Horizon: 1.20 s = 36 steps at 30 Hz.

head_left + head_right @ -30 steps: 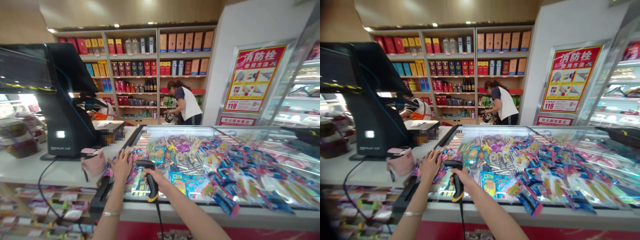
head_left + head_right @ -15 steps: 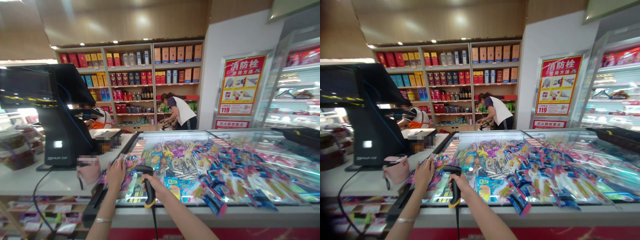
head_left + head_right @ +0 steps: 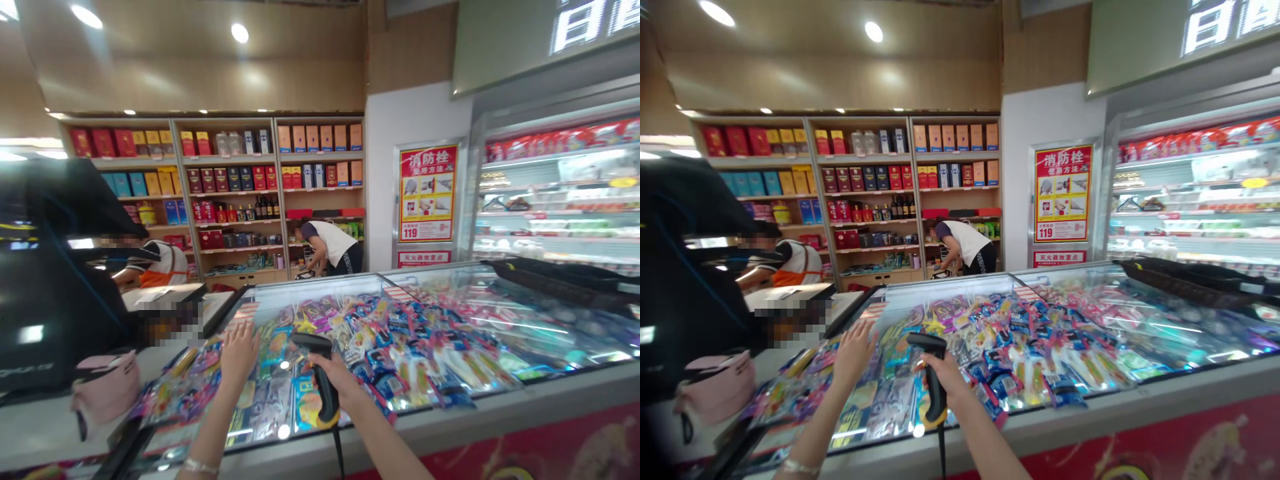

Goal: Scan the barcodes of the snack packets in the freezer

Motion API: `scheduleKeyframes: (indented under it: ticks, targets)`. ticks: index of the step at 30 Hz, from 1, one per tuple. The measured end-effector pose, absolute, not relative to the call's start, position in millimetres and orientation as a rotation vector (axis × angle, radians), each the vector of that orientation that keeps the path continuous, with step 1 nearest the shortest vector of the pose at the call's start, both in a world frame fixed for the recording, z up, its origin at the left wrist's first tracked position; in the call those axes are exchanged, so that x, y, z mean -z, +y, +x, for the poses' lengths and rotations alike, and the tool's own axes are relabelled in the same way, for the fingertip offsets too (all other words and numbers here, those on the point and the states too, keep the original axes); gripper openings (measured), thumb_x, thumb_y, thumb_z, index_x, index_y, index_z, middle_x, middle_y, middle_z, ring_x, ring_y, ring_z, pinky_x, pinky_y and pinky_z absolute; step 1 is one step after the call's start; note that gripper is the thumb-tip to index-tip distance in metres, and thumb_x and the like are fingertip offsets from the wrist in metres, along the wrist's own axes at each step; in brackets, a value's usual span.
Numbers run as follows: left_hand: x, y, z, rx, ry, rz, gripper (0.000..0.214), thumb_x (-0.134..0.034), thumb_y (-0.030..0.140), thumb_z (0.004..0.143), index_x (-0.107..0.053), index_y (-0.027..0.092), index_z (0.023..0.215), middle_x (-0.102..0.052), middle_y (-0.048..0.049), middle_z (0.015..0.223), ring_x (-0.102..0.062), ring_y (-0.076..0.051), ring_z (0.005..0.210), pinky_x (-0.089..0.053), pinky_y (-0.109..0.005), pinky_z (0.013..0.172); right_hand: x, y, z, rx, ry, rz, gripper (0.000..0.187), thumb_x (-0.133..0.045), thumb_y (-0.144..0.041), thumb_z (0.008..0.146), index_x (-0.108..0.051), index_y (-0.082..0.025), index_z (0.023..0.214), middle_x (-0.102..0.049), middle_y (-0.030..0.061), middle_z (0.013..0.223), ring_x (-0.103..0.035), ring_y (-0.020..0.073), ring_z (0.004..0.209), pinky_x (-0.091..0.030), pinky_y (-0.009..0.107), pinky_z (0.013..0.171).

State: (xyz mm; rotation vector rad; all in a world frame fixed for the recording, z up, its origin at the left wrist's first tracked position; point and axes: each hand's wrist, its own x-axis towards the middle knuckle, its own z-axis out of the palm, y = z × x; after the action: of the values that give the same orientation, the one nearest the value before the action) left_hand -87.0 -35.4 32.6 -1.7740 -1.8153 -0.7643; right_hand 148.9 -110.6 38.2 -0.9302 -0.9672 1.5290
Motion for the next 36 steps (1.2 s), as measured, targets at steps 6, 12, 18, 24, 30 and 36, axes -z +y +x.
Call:
scheduleKeyframes:
  ticks: [6,12,18,24,30,36]
  targets:
    - [-42,-42,19,0.756,-1.723,-2.164,0.042,-0.036,0.033,0.092,-0.056,0.017,0.125,-0.055,-0.0112,0.135,-0.05,-0.025,0.124,-0.037,-0.038,0.106,-45,-134,227,-1.401,-0.875,-0.99,0.021,-0.071,-0.031,0.067,-0.059,-0.015,0.072,-0.066,0.0025,0.062,-0.051,0.0076,0.04,-0.04,0.019,0.038]
    - [-33,-54,105,0.735,-1.668,-2.536,0.043,-0.037,0.034,0.093,-0.049,0.018,0.131,-0.051,-0.0099,0.138,-0.048,-0.023,0.126,-0.038,-0.035,0.104,-36,-151,305,-1.288,-0.756,-1.056,0.015,-0.07,-0.027,0.071,-0.061,-0.015,0.074,-0.067,0.0042,0.063,-0.05,0.0088,0.041,-0.04,0.021,0.037]
    - [-19,-41,148,0.754,-1.633,-2.692,0.042,-0.041,0.033,0.092,-0.048,0.019,0.131,-0.055,-0.0107,0.132,-0.051,-0.024,0.122,-0.04,-0.035,0.101,-17,-158,349,-1.184,-0.666,-1.072,0.009,-0.069,-0.021,0.072,-0.062,-0.017,0.075,-0.066,0.0045,0.063,-0.051,0.0109,0.043,-0.042,0.024,0.04]
    - [-3,-11,167,0.661,-1.825,-2.58,0.048,-0.047,0.036,0.089,-0.046,0.01,0.129,-0.058,-0.0186,0.124,-0.055,-0.027,0.115,-0.041,-0.035,0.094,2,-153,356,-1.207,-0.577,-1.07,0.016,-0.072,-0.024,0.07,-0.063,-0.015,0.081,-0.065,0.0036,0.062,-0.052,0.0103,0.044,-0.042,0.022,0.04]
    - [11,5,173,0.629,-1.938,-2.539,0.052,-0.054,0.041,0.084,-0.048,0.01,0.127,-0.062,-0.0169,0.117,-0.054,-0.028,0.115,-0.041,-0.034,0.093,10,-148,352,-1.197,-0.657,-1.052,0.029,-0.077,-0.035,0.062,-0.063,-0.014,0.077,-0.063,0.0024,0.06,-0.051,0.0088,0.042,-0.041,0.021,0.039]
    - [8,3,172,0.613,-1.916,-2.637,0.056,-0.056,0.028,0.081,-0.042,0.019,0.135,-0.053,-0.0129,0.132,-0.058,-0.024,0.112,-0.044,-0.03,0.088,10,-147,352,-1.198,-0.641,-1.062,0.028,-0.077,-0.034,0.063,-0.066,-0.014,0.079,-0.062,0.0017,0.058,-0.051,0.0083,0.042,-0.041,0.019,0.039]
